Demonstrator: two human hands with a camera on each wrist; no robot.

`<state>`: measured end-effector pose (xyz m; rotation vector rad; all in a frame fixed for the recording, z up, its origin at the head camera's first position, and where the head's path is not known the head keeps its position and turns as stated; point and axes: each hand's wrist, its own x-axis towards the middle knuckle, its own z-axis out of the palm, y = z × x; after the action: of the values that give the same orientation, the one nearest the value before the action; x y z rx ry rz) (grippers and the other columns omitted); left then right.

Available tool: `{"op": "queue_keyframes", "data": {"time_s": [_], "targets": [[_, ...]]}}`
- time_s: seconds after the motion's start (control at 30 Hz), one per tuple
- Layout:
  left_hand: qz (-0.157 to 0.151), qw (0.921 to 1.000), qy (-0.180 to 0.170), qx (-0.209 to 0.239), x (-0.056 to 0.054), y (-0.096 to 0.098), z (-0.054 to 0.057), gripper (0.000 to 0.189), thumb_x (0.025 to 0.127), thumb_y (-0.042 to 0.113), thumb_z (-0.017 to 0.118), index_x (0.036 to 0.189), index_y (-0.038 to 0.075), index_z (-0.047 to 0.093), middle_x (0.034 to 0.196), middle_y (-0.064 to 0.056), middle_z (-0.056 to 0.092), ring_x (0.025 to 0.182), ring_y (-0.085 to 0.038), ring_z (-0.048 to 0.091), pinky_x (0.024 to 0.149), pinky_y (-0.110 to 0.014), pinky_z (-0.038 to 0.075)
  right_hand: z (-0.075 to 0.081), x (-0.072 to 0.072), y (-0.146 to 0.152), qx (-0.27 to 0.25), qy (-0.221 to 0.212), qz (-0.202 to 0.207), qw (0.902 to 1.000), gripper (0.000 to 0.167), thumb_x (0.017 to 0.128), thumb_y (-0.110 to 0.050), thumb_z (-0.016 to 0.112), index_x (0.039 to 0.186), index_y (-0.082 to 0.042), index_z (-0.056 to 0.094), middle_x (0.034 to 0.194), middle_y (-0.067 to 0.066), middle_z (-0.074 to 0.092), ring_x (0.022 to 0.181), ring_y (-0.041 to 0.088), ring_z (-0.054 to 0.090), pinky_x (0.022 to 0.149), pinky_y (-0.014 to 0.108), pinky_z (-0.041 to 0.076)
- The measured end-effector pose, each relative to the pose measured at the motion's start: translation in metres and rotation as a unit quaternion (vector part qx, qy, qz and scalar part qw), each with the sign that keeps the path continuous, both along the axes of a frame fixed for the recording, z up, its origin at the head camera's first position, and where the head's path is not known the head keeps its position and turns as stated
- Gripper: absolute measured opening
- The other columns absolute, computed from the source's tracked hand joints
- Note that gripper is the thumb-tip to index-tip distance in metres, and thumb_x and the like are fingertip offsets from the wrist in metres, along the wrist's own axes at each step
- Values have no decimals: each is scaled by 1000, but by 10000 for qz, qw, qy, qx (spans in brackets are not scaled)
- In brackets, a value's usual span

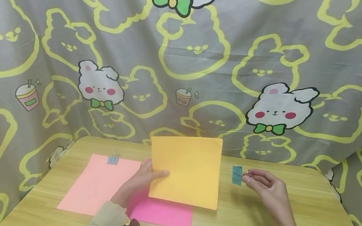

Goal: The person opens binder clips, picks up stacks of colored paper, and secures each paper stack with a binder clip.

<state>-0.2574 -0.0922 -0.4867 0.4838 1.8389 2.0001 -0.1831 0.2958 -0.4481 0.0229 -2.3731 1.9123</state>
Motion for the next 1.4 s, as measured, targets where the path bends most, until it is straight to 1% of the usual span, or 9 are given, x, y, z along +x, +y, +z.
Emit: {"op": "queue_keyframes", "data": {"time_s": [0.13,0.23,0.37,0.5,0.7,0.93,1.07,1.23,1.4], "targets": [[15,10000,-69,45,0,2,-1,41,99,5,65,137,0,52,116,-12,69,100,-23,70,84,-36,58,-2,-2,-2,-347,56,196,9992,42,99,-14,71,130,10,56,106,-8,75,96,6,72,83,23,57],[63,9999,-77,-51,1,3,-2,40,99,7,66,136,0,52,113,-12,69,99,-23,70,83,-35,58,-4,-3,-3,-375,80,312,9988,46,100,-13,68,132,16,51,105,-5,75,96,9,73,83,24,57],[108,9998,-76,-174,2,3,-3,39,99,7,66,134,1,52,111,-11,70,96,-23,70,82,-35,58,-7,-4,-5,-370,27,325,9988,42,101,-15,67,130,13,54,105,-4,75,95,11,73,83,24,57],[107,9998,-64,-158,3,5,-4,38,99,5,65,134,1,53,112,-12,70,97,-23,71,82,-36,58,-8,-6,-8,-486,28,319,9983,36,101,-14,67,126,11,57,103,-3,75,95,13,73,82,24,57],[60,9998,-20,-185,4,6,-4,37,99,5,65,134,0,53,112,-13,70,97,-25,71,82,-37,59,-10,-7,-10,-624,93,388,9973,32,100,-10,67,123,12,58,101,-1,75,93,15,73,81,26,58],[-9,9999,-2,-154,3,7,-5,37,100,6,65,135,0,53,113,-14,70,98,-25,71,82,-36,58,-11,-8,-13,-744,242,541,9955,32,101,-8,66,121,16,57,102,1,76,93,19,74,82,28,58],[-27,9999,-23,-125,3,9,-4,37,99,5,64,135,0,53,113,-13,70,99,-24,71,83,-36,58,-11,-9,-16,-874,345,672,9933,32,101,-6,65,121,18,56,102,1,76,93,18,74,83,29,58],[-40,9999,-11,-118,4,12,-1,37,99,4,64,134,0,54,113,-12,70,99,-24,71,82,-37,59,-12,-10,-19,-931,397,713,9923,31,101,-6,65,120,17,57,102,2,76,92,15,73,83,30,58],[12,9999,-85,-124,6,14,-2,37,99,6,66,133,1,55,110,-12,71,97,-24,71,82,-36,59,-13,-12,-21,-1013,446,782,9908,32,101,-5,64,121,19,56,102,1,76,93,15,73,83,29,58]]}}
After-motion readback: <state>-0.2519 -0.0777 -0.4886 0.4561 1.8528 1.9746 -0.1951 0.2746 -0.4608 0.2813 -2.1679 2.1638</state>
